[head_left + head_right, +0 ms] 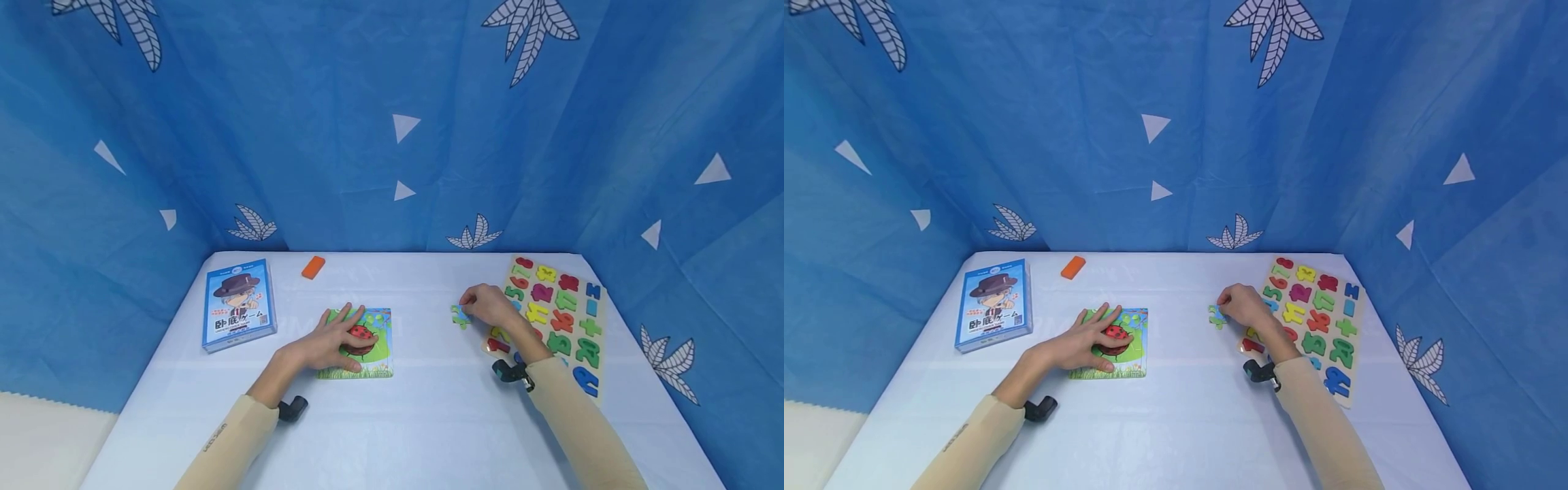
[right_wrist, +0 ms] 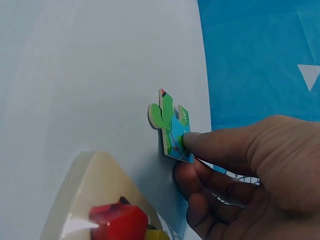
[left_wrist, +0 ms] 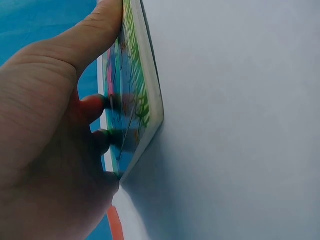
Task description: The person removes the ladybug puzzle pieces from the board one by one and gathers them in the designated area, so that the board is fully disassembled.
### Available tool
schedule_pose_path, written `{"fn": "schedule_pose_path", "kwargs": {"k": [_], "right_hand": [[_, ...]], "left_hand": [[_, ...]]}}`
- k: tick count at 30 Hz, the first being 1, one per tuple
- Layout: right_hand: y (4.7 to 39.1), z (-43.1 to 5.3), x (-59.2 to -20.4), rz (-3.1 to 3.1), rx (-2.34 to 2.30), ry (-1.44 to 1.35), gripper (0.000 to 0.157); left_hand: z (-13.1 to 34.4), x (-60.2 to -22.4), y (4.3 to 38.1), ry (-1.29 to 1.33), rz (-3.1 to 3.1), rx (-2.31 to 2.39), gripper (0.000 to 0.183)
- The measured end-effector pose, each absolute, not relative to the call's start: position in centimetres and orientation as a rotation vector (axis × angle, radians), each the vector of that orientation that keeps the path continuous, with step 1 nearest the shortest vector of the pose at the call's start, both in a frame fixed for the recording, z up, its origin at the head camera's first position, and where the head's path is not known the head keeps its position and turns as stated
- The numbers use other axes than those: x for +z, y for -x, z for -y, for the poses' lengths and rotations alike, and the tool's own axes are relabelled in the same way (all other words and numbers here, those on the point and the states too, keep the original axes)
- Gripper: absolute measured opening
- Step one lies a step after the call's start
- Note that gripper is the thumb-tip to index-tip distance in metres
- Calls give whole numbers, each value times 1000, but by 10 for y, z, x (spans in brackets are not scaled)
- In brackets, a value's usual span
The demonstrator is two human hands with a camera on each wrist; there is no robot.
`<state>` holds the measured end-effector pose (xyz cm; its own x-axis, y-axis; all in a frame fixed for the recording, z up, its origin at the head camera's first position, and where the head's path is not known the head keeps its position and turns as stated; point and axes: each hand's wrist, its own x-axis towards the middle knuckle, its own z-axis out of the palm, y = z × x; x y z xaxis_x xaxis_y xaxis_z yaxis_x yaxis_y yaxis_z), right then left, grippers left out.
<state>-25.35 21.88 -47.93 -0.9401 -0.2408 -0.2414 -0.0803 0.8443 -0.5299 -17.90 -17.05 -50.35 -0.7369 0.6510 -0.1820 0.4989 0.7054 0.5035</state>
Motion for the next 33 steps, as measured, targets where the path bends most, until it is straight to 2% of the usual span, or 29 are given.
{"fn": "schedule_pose_path", "kwargs": {"k": [27, 33], "right_hand": [[255, -218, -483, -2744, -755, 242, 10], [253, -211, -479, -2745, -779, 241, 13]], "left_hand": [[172, -499, 179, -910, -2559, 663, 62], [174, -501, 179, -911, -2586, 695, 70]]}}
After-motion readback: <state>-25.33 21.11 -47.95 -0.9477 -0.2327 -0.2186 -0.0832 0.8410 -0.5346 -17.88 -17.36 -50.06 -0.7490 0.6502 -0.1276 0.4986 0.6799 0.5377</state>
